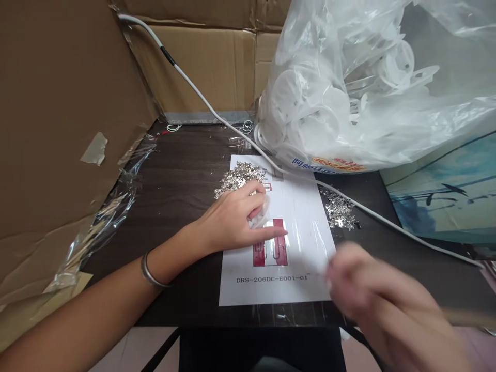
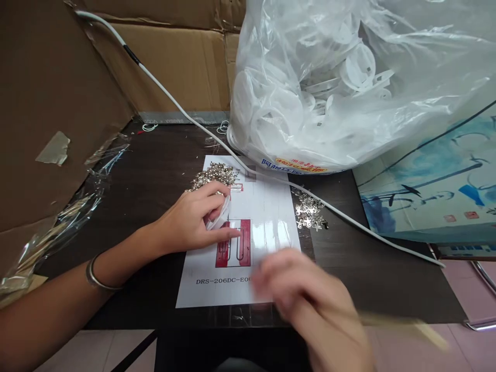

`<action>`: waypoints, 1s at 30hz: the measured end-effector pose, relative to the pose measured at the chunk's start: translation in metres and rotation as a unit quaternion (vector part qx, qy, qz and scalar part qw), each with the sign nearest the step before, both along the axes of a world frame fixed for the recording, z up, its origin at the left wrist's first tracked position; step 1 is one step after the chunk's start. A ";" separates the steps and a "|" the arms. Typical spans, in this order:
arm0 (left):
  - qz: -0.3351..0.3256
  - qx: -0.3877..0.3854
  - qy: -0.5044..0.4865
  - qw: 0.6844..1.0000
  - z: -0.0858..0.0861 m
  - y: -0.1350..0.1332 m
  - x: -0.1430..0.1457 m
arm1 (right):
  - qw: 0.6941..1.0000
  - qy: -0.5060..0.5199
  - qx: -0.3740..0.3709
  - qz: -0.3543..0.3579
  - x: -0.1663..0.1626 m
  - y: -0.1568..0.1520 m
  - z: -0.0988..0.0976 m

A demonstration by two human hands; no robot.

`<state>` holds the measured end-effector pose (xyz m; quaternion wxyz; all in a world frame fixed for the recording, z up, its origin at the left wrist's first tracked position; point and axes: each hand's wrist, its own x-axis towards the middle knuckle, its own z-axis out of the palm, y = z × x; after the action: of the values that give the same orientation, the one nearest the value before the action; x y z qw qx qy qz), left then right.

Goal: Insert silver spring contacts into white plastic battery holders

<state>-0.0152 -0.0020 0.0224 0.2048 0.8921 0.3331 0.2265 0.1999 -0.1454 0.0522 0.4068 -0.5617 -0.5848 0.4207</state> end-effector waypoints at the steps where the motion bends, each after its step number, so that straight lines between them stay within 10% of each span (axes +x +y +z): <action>1: -0.003 0.001 0.005 1.000 0.000 -0.001 -0.003 | 1.000 0.009 -0.009 -0.010 -0.007 0.021 -0.001; 9: 0.003 -0.007 0.029 1.000 -0.010 -0.008 -0.013 | 0.997 0.000 -0.025 -0.079 -0.041 0.153 -0.045; 17: -0.011 0.069 0.029 0.997 -0.022 -0.007 -0.011 | 0.978 -0.169 0.113 0.038 -0.043 0.156 -0.059; 30: -0.004 0.051 0.027 0.998 -0.025 -0.013 -0.011 | 0.969 -0.196 0.122 0.084 -0.043 0.158 -0.064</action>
<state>-0.0264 -0.0154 -0.0029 0.1507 0.9086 0.3227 0.2182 0.1572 0.0129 -0.0116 0.3129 -0.5280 -0.7452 0.2606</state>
